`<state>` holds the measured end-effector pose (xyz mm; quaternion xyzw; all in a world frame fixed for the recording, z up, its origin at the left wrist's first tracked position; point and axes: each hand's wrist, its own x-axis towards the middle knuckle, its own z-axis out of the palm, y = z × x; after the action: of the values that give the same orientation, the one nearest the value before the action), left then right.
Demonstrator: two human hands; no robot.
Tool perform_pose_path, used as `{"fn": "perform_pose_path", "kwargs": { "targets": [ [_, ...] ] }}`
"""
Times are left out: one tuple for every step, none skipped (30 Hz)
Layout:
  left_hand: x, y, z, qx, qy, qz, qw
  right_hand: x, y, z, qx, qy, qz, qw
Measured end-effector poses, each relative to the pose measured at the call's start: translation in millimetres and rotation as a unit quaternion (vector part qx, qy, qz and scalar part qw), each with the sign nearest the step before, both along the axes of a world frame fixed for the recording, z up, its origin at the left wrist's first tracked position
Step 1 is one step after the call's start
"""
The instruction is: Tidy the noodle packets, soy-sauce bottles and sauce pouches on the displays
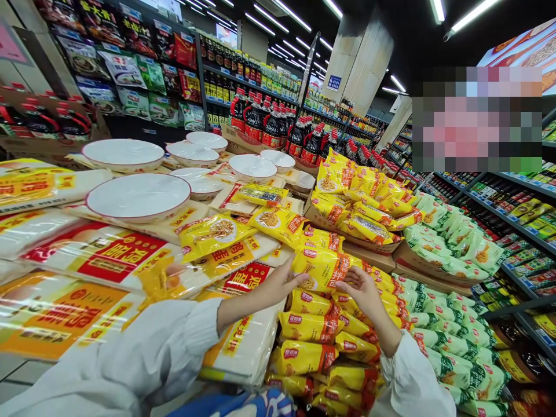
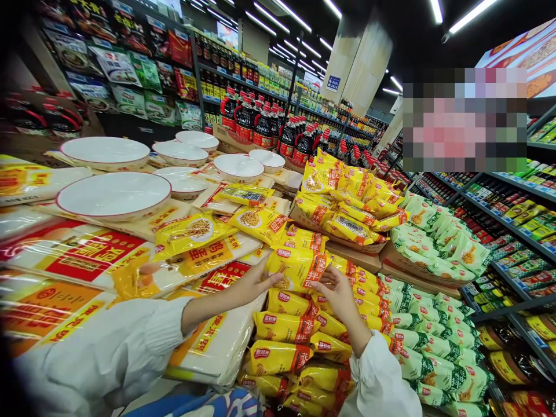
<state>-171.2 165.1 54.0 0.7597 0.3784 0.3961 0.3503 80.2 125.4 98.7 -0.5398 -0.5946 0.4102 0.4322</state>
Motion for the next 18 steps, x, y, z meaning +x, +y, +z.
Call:
{"fn": "perform_pose_path", "kwargs": {
  "targets": [
    [0.4, 2.6, -3.8, -0.002, 0.025, -0.004, 1.000, -0.3, 1.6, -4.7, -0.002, -0.007, -0.010, 1.000],
    [0.3, 4.1, -6.8, 0.000, 0.054, 0.000, 0.999, -0.2, 2.4, -8.3, -0.003, -0.012, -0.021, 1.000],
    [-0.1, 4.8, -8.9, 0.004, 0.088, 0.010, 0.996, 0.3, 2.3, -10.7, -0.001, -0.015, -0.032, 0.999],
    [-0.7, 4.8, -9.8, 0.007, 0.125, 0.028, 0.992, 1.3, 1.8, -11.8, 0.002, -0.018, -0.042, 0.999],
    [-1.2, 4.4, -9.7, 0.007, 0.152, 0.044, 0.987, 2.7, 1.0, -11.7, 0.007, -0.022, -0.051, 0.998],
    [-1.5, 3.9, -8.4, 0.003, 0.164, 0.051, 0.985, 4.8, 0.3, -10.2, 0.012, -0.026, -0.061, 0.998],
    [-1.5, 3.4, -6.2, 0.001, 0.161, 0.049, 0.986, 7.6, 0.0, -7.5, 0.020, -0.031, -0.072, 0.997],
    [-1.3, 2.9, -3.1, 0.004, 0.146, 0.042, 0.988, 11.3, 0.3, -3.7, 0.028, -0.035, -0.083, 0.996],
    [-1.1, 2.2, 0.9, 0.014, 0.125, 0.034, 0.992, 16.0, 1.4, 1.1, 0.037, -0.040, -0.093, 0.994],
    [-1.0, 1.1, 5.7, 0.031, 0.103, 0.029, 0.994, 21.9, 3.3, 6.3, 0.048, -0.044, -0.101, 0.993],
    [-1.6, -0.7, 11.2, 0.053, 0.083, 0.030, 0.995, 29.0, 6.0, 11.8, 0.058, -0.046, -0.107, 0.992],
    [-3.0, -3.5, 17.3, 0.077, 0.067, 0.035, 0.994, 37.3, 9.2, 17.0, 0.063, -0.045, -0.107, 0.991],
    [-5.7, -7.3, 23.5, 0.099, 0.055, 0.042, 0.993, 46.7, 12.6, 21.5, 0.062, -0.040, -0.102, 0.992],
    [-10.1, -12.3, 29.7, 0.116, 0.049, 0.049, 0.991, 57.0, 15.8, 25.1, 0.052, -0.034, -0.093, 0.994],
    [-16.3, -18.0, 35.3, 0.129, 0.046, 0.056, 0.989, 68.1, 18.7, 27.3, 0.036, -0.027, -0.085, 0.995],
    [-24.5, -24.3, 39.9, 0.142, 0.045, 0.065, 0.987, 79.8, 20.9, 28.1, 0.017, -0.022, -0.078, 0.997],
    [-34.6, -30.4, 43.3, 0.155, 0.047, 0.076, 0.984, 91.7, 22.5, 27.4, -0.001, -0.020, -0.077, 0.997],
    [-46.5, -35.9, 45.2, 0.170, 0.049, 0.093, 0.980, 103.4, 23.5, 25.2, -0.014, -0.022, -0.084, 0.996]
  ]
}}
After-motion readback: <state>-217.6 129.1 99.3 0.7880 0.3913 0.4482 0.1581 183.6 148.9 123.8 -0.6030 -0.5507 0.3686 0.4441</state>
